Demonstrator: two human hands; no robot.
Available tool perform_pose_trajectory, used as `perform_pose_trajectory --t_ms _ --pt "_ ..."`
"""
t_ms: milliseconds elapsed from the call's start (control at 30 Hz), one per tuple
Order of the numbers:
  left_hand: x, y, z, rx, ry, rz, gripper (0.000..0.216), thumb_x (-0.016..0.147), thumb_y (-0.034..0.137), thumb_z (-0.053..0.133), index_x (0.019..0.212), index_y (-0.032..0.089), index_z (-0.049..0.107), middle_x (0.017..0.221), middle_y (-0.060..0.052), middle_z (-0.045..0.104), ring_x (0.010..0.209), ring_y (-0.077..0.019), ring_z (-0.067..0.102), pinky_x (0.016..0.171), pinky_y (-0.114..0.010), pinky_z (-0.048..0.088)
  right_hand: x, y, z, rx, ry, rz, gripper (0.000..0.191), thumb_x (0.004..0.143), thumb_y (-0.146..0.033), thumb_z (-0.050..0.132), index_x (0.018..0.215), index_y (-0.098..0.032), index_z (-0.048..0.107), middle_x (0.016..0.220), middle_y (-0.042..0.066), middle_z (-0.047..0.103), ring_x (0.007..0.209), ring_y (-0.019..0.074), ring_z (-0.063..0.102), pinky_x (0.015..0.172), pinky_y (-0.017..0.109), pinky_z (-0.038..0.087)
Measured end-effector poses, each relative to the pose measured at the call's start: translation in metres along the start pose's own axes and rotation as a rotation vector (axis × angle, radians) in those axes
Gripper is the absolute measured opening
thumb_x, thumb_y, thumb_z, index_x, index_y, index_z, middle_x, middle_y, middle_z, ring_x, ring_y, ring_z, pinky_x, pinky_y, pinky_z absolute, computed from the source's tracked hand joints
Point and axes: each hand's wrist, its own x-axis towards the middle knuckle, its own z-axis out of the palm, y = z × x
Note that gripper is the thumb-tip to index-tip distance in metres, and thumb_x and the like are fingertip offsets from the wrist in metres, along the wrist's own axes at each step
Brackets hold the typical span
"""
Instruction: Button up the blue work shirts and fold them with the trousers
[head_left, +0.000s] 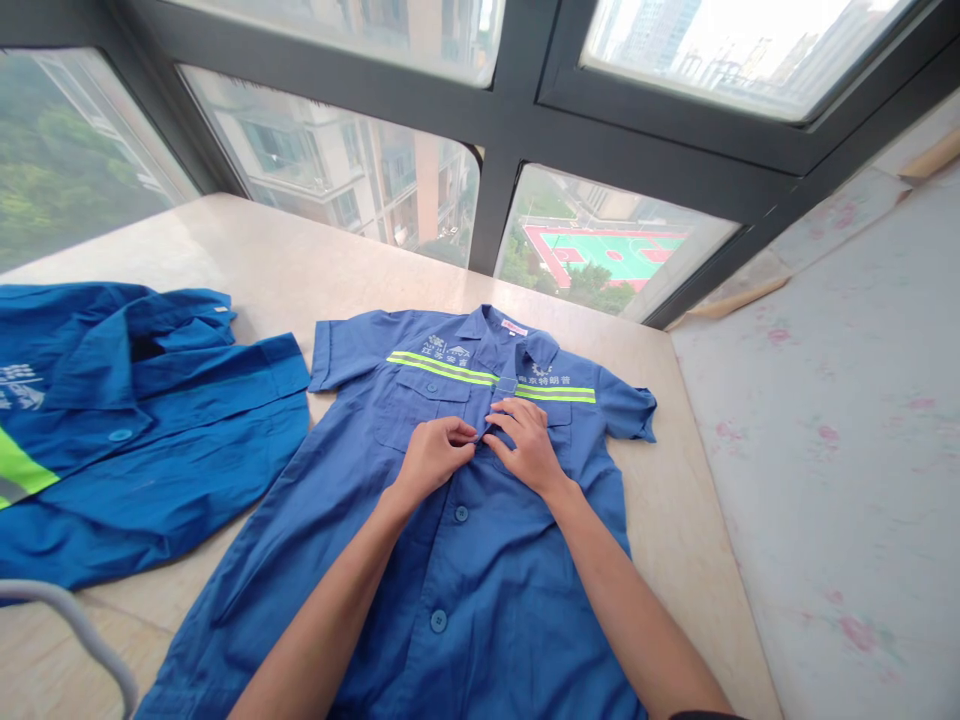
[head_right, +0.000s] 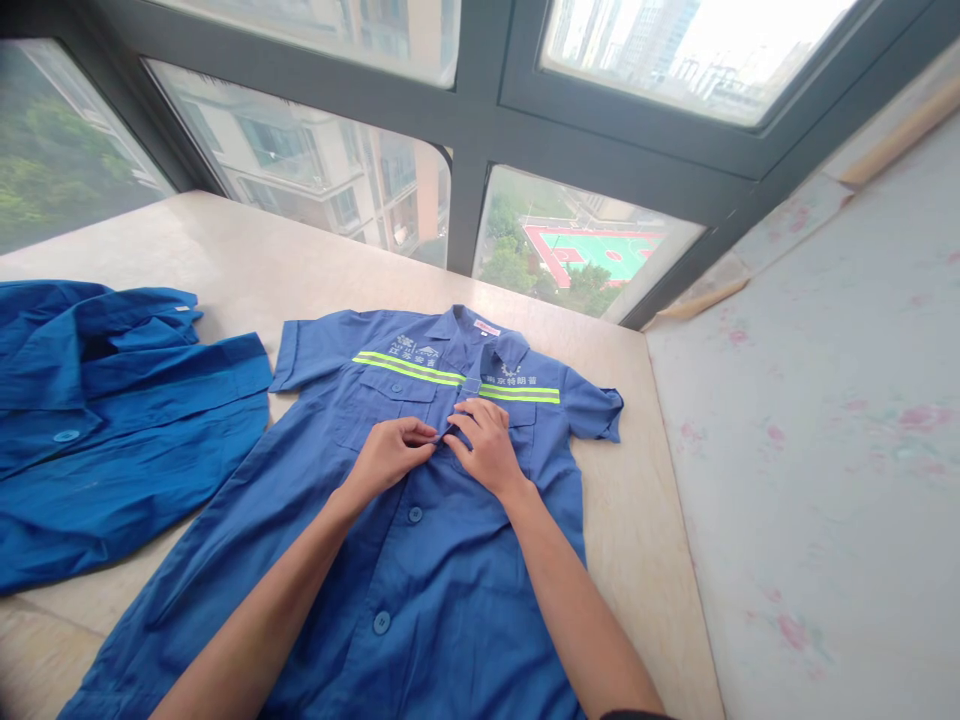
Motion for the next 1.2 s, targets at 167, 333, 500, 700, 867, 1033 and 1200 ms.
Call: perform_pose_trajectory --t_ms 167,333,500,700,867,1033,1200 --pt "0.004 -0.008 -0.002 -0.149 0.010 -0.029 0.020 0.068 0.026 0.071 0.085 0.016 0.071 0.083 -0.006 0.077 0.080 -0.0235 0.074 0.072 -0.029 0.057 -0.002 -0.004 -0.001 -0.002 0.066 -0.010 0.019 0.091 -0.030 0.062 0.108 -0.024 0.068 0.124 0.010 0.063 0.122 0.0282 0.051 0.102 0.047 0.039" --pt "0.007 -0.008 -0.004 -0.265 0.032 -0.076 0.027 0.064 0.033 0.075 0.082 0.014 0.070 0.077 -0.007 0.076 0.074 -0.0221 0.072 0.067 -0.028 0.055 0.007 -0.017 -0.015 0.168 0.047 0.109 0.017 0.093 -0.028 0.057 0.093 -0.023 0.073 0.099 0.008 0.068 0.093 0.0209 0.063 0.085 0.035 0.050" --pt "0.008 -0.005 -0.005 -0.327 0.040 -0.117 0.030 0.061 0.033 0.077 0.082 0.014 0.069 0.070 -0.005 0.074 0.068 -0.0197 0.071 0.061 -0.026 0.052 0.023 -0.034 -0.033 0.579 -0.373 0.563 0.019 0.086 -0.031 0.061 0.075 -0.018 0.071 0.068 0.000 0.069 0.052 0.0111 0.059 0.050 0.022 0.045" --pt "0.006 -0.001 -0.006 -0.370 0.046 -0.152 0.033 0.061 0.033 0.078 0.086 0.014 0.067 0.067 -0.003 0.073 0.062 -0.0173 0.069 0.058 -0.025 0.050 0.027 -0.036 -0.031 0.810 -0.505 0.940 0.009 0.081 -0.022 0.061 0.078 -0.015 0.066 0.075 0.004 0.073 0.043 0.0083 0.061 0.029 0.015 0.029" --pt "0.005 0.000 -0.004 -0.377 0.047 -0.149 0.034 0.060 0.032 0.078 0.086 0.014 0.068 0.070 -0.005 0.074 0.067 -0.0197 0.070 0.061 -0.026 0.051 0.026 -0.031 -0.027 0.899 -0.524 0.994 0.008 0.083 -0.021 0.059 0.084 -0.014 0.063 0.079 0.006 0.075 0.045 0.0113 0.065 0.027 0.014 0.034" --pt "0.007 -0.002 -0.005 -0.374 0.015 -0.123 0.034 0.062 0.033 0.077 0.088 0.014 0.068 0.072 -0.005 0.074 0.067 -0.0185 0.070 0.063 -0.026 0.051 0.025 -0.028 -0.023 0.966 -0.536 0.958 0.016 0.083 -0.028 0.063 0.077 -0.013 0.065 0.079 0.007 0.075 0.042 0.0078 0.061 0.027 0.013 0.030" --pt "0.005 -0.004 -0.001 -0.271 0.057 -0.016 0.029 0.072 0.040 0.072 0.085 0.014 0.069 0.075 -0.004 0.073 0.066 -0.0157 0.066 0.061 -0.025 0.049 0.025 -0.029 -0.018 0.924 -0.488 0.964 0.016 0.079 -0.028 0.066 0.071 -0.014 0.063 0.069 0.004 0.072 0.037 0.0061 0.057 0.026 0.013 0.024"
